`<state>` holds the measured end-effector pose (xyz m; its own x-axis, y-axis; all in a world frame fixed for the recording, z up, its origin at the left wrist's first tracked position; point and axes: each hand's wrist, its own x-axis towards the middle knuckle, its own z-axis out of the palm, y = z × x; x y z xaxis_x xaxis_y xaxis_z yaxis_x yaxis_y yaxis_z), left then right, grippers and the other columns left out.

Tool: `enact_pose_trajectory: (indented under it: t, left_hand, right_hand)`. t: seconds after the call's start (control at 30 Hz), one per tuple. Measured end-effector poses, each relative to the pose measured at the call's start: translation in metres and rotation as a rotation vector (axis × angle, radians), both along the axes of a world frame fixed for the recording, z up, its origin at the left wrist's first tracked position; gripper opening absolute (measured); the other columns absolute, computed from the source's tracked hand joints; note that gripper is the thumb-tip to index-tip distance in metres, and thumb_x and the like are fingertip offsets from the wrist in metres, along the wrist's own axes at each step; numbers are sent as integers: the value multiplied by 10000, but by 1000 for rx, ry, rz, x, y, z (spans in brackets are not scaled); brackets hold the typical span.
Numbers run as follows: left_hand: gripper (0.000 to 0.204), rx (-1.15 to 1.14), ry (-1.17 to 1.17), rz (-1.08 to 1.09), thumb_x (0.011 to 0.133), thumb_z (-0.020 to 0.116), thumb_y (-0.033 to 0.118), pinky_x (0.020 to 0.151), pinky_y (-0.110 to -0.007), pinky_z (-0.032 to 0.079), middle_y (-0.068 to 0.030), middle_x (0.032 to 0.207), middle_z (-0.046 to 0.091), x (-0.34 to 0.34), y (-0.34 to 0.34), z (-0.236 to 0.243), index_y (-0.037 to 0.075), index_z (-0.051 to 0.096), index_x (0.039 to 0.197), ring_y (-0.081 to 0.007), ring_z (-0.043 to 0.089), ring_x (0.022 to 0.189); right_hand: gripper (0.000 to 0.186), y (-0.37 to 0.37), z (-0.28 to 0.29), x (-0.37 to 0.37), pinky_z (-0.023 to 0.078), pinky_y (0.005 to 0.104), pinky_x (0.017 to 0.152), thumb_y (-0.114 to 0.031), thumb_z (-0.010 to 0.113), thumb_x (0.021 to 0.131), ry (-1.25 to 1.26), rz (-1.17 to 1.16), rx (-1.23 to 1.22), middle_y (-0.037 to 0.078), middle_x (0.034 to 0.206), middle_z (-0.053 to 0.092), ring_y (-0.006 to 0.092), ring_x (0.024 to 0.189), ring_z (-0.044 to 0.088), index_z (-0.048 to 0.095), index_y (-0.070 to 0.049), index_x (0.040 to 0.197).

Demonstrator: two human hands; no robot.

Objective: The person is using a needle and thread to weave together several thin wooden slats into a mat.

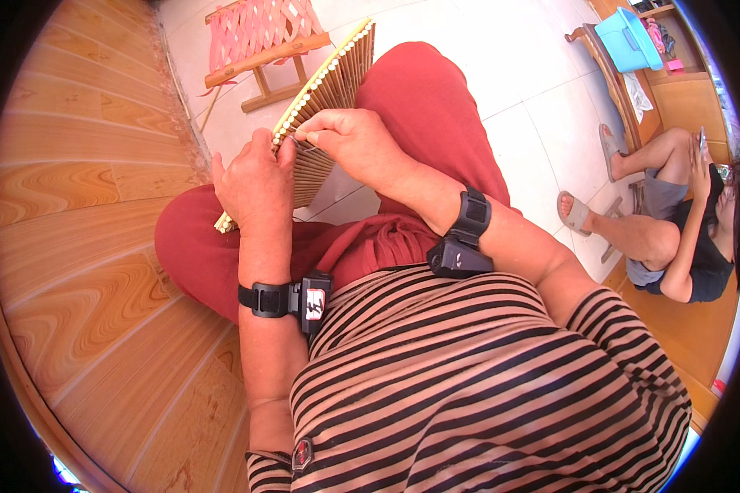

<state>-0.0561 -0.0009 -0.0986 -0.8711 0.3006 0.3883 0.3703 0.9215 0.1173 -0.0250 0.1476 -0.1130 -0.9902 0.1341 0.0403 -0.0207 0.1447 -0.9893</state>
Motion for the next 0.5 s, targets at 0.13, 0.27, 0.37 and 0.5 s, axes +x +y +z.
enact_pose_trajectory:
  t: [0.13,0.27,0.37,0.5]
  left_hand:
    - [245,26,5,-40,813,693,337,892,-459,482,-122,618,639,2,1,-3,112,597,790,-333,622,618]
    - [242,66,-1,-46,812,696,329,900,-456,476,-123,622,641,3,-1,-1,109,596,791,-329,621,620]
    - [246,31,3,-57,810,700,326,906,-452,473,-125,624,640,1,0,-3,106,592,792,-329,620,626]
    - [231,18,10,-63,803,706,308,910,-454,473,-122,629,639,2,-4,8,109,590,790,-330,618,628]
  right_hand:
    - [169,-2,11,0,512,343,694,-130,616,869,-129,11,-10,152,823,700,213,749,677,708,-3,930]
    - [132,-5,6,-4,457,265,609,-115,615,892,-57,-37,70,8,704,630,56,676,536,670,4,875]
    - [144,-12,6,-7,447,265,572,-118,621,886,-76,-80,69,11,665,602,58,637,526,627,5,812]
    - [153,-15,11,-6,426,260,528,-117,626,885,-78,-105,38,3,626,569,61,577,501,603,-3,785]
